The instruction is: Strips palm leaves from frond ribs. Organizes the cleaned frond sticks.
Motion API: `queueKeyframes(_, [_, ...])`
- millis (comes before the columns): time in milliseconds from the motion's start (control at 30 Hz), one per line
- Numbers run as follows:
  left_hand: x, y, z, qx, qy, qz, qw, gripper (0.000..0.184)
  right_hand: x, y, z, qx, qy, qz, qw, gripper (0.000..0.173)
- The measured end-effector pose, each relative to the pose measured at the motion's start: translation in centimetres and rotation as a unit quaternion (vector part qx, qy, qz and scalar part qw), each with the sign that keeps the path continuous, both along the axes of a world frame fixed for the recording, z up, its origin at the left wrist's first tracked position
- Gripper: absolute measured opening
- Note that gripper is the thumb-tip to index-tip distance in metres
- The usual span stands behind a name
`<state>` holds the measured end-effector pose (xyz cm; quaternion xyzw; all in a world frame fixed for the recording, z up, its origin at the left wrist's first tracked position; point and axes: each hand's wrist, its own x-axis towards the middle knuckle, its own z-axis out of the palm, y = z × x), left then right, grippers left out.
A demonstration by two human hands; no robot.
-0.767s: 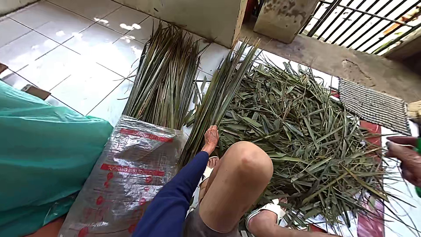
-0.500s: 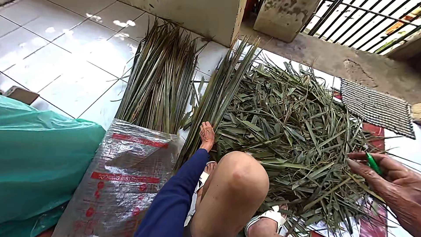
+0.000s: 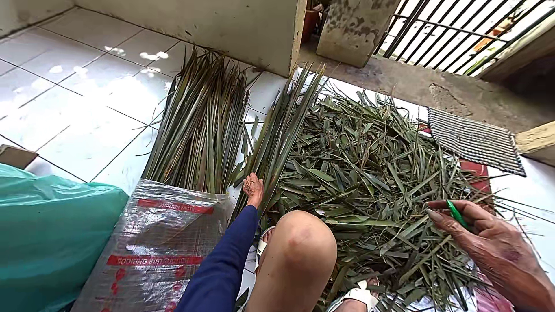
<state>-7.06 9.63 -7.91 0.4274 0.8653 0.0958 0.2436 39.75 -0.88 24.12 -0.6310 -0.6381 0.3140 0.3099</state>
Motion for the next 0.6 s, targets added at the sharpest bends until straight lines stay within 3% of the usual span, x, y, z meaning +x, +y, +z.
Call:
queueKeyframes(100, [-0.1, -1.1, 0.2, -0.016, -0.031, -0.024, 0.999, 0.035, -0.8, 0.6, -0.7, 0.013, -0.004, 0.014, 1.000, 0.034])
queueKeyframes(267, [0.2, -3.4, 2.5, 0.072, -0.029, -0.055, 0.995, 0.030, -3.2, 1.6, -1.5, -0.003, -0.030, 0.037, 0.999, 0.032])
queueKeyframes(467, [1.5, -8.5, 12.3, 0.215, 0.051, -0.151, 0.964, 0.025, -5.7, 3.9, -1.6, -0.037, -0.012, 0.051, 0.998, 0.033])
queueKeyframes(600, [1.6, -12.6, 17.5, 0.378, 0.135, -0.235, 0.885, 0.015, -7.1, 6.9, 0.3, -0.022, -0.003, 0.041, 0.999, 0.031])
